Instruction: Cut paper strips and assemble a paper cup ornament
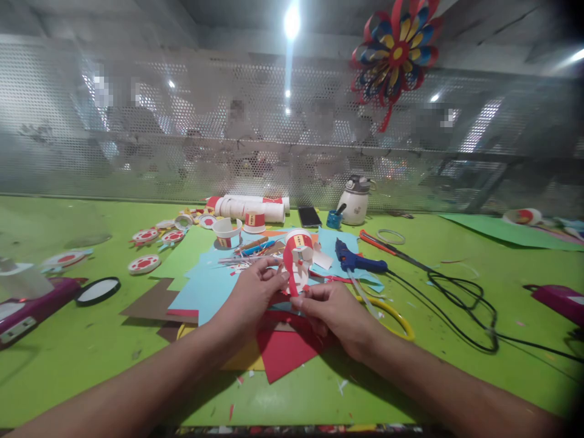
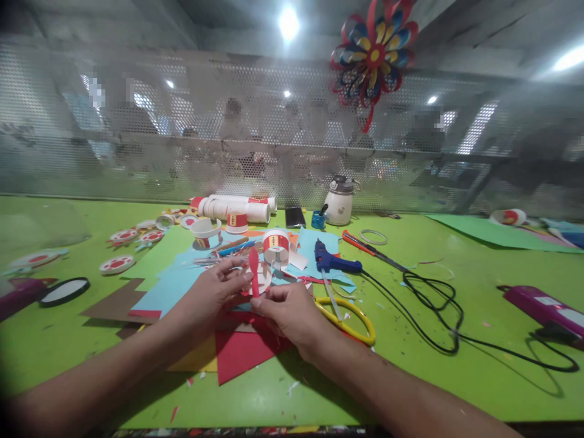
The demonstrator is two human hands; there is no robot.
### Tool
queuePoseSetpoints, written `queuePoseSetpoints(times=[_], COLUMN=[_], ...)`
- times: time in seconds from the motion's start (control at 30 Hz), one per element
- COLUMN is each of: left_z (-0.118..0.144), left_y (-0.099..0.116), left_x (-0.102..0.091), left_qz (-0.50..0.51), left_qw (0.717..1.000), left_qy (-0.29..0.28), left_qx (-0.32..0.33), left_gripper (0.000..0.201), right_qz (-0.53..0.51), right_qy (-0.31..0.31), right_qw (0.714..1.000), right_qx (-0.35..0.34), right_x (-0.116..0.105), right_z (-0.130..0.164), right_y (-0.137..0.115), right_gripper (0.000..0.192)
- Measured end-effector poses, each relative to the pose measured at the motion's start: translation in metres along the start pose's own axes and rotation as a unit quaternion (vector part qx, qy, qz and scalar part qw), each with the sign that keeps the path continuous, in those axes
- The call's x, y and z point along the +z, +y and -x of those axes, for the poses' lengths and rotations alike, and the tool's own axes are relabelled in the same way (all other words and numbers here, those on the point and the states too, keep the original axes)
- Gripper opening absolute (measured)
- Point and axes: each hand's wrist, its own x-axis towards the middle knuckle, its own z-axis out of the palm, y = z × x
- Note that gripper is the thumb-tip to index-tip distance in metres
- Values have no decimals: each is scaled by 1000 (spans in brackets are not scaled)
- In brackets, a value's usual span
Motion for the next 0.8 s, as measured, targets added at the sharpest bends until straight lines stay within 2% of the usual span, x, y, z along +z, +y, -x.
queuePoseSetpoints(times=[0.17,0.27,0.33,0.4,0.47,0.53,0.8], left_z=[-1,-2,-3,-6,-8,-10,-6], left_y=[0,1,1,0,-2,-3,3], left_x=[-1,-2,-4,-6,-7,-9,-6], left_qz=[7,12,20,30,39,47,104], left_qw=[1000,1000,1000,999,999,998,994], left_qy=[3,-4,-6,-5,-12,-23,-36], left_qx=[-4,-17,-7,12,19,20,24], left_gripper=[23,27,27,25,23,20,6], right_qz=[58,180,276,324,319,308,300], right_qy=[-8,-10,25,91,149,172,135], right_qw=[998,983,957,930,919,918,931], right_qx=[2,-28,-89,-146,-176,-183,-158], right_x=[-2,-6,-11,-16,-22,-27,-24], right_z=[1,6,11,13,13,8,-6], right_y=[-3,-9,-15,-21,-25,-27,-19], right_gripper=[33,37,42,44,42,37,32])
